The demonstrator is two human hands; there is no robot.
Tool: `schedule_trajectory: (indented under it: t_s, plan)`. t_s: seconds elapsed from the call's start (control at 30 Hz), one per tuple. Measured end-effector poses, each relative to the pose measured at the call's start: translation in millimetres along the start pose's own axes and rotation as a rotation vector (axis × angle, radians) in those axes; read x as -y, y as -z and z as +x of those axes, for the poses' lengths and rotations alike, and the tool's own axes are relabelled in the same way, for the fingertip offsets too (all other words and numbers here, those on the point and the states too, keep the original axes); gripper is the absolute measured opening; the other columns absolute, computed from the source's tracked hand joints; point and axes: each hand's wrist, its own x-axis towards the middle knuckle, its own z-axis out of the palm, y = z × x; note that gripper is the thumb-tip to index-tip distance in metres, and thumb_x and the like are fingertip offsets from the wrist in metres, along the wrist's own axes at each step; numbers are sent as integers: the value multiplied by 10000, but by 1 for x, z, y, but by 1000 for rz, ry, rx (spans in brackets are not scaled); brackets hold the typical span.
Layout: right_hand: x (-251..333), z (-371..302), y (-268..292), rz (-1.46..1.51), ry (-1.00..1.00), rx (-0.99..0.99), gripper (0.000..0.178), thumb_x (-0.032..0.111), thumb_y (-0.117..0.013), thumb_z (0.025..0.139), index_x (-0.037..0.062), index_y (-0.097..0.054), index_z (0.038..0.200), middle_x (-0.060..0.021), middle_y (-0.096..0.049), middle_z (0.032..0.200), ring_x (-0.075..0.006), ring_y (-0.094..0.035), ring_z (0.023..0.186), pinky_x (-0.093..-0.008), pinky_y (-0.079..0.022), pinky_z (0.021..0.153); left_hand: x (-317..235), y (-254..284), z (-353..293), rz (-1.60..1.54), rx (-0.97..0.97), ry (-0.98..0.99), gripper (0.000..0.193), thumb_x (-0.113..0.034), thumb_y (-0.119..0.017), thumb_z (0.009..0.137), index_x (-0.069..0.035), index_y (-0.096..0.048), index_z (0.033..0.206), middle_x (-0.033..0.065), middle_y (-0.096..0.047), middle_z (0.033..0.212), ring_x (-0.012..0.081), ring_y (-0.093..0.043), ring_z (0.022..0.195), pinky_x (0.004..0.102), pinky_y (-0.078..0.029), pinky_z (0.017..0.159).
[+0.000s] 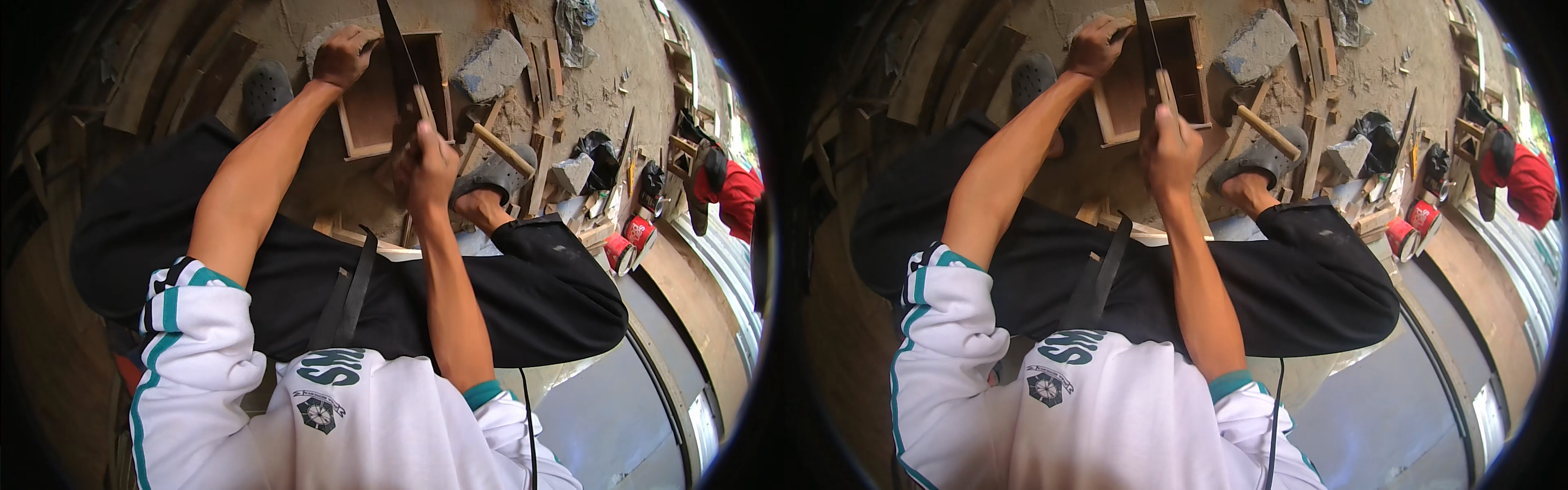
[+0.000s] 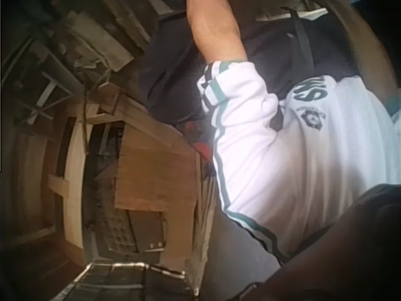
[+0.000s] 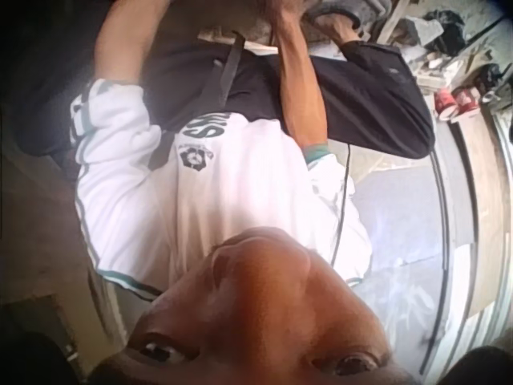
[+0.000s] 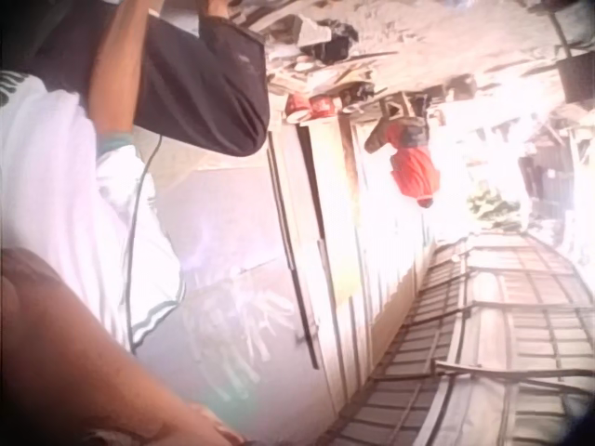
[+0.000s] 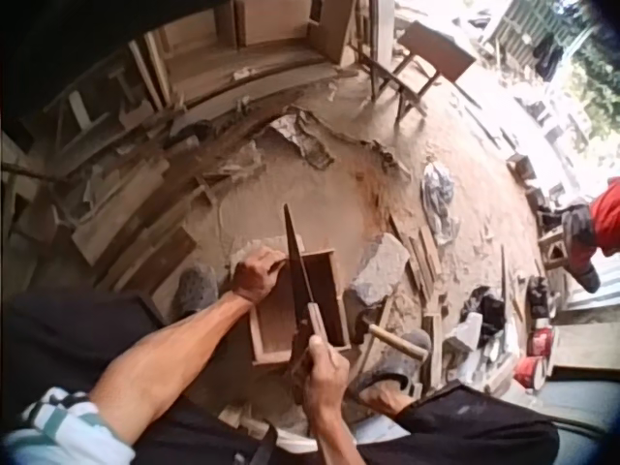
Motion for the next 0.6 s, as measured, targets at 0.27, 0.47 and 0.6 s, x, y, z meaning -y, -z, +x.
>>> schedule_trajectory:
  t_s: [0.27, 0.47, 0.6]
  plan:
    - [-9, 19, -9, 24, 49, 3, 368, 299, -537, 1011, 110, -481, 700, 41, -383, 547, -66, -372, 423, -245, -271, 398, 3, -1, 0, 0, -38, -40, 147, -159, -750, 839, -139, -735, 984, 52, -686, 909, 306, -671, 832, 400, -543, 731]
    - [-4, 38, -16, 142, -20, -17, 389, 311, -543, 1010, 126, -432, 686, 40, -344, 543, -76, -339, 417, -267, -271, 385, 1, -4, -1, 7, -14, -6, 138, -154, -750, 837, -142, -737, 975, 52, -690, 894, 301, -676, 828, 392, -546, 729]
    - [-23, 26, -13, 183, -5, -42, 378, 315, -538, 1006, 125, -437, 695, 37, -333, 531, -81, -328, 418, -272, -271, 391, 2, -3, -2, -7, -43, -29, 139, -152, -755, 832, -139, -741, 969, 51, -696, 898, 295, -678, 832, 388, -547, 729]
